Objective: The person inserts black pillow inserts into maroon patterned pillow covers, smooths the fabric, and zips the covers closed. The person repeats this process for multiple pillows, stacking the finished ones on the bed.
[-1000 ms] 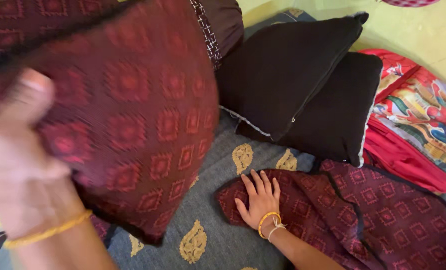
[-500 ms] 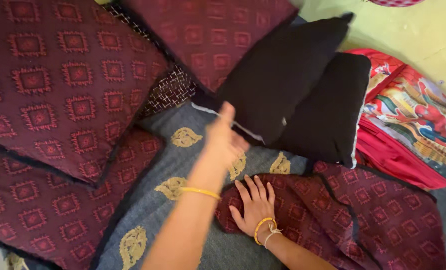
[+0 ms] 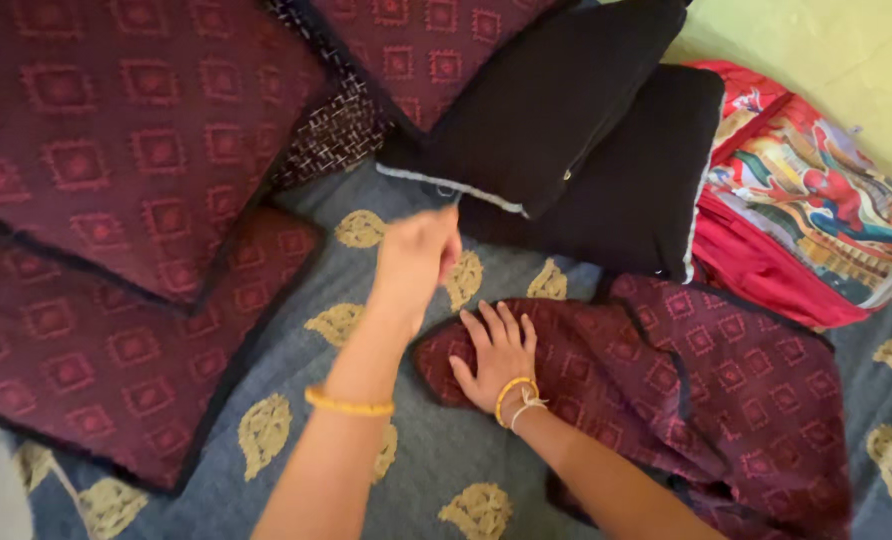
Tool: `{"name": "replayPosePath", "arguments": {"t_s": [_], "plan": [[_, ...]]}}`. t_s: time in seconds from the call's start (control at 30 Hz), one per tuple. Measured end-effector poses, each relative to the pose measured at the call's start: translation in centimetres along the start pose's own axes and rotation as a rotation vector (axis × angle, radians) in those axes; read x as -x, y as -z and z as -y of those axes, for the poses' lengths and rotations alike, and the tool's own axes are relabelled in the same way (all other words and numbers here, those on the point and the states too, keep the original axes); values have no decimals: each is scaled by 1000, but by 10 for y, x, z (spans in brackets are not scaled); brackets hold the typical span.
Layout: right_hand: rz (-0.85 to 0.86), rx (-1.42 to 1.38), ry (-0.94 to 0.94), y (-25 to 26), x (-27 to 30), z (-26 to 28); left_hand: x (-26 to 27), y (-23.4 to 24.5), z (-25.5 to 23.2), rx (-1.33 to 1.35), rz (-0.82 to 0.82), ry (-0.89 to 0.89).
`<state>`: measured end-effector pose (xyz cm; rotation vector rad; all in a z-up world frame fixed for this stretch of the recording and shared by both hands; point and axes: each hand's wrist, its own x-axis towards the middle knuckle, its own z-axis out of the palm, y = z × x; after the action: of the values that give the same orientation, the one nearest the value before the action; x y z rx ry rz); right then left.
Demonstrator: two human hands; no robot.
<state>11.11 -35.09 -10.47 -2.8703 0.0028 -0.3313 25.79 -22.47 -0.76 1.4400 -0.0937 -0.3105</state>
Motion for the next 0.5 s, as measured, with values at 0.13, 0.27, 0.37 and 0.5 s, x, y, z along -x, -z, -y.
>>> {"name": "replayPosePath", "arguments": {"t_s": [0.13,0.27,0.37,0.5], "plan": [[-18,17,2,-2,0,2,44,21,110,-788,-288,-242],[-41,18,25,-6,2,-2,74,-5,151,-918,-122,226],[-54,-15,67,-5,2,-3,94,-4,147,-796,-200,109],[6,-138,187,1,-1,-1,132,22,135,-761,-180,-275]]}}
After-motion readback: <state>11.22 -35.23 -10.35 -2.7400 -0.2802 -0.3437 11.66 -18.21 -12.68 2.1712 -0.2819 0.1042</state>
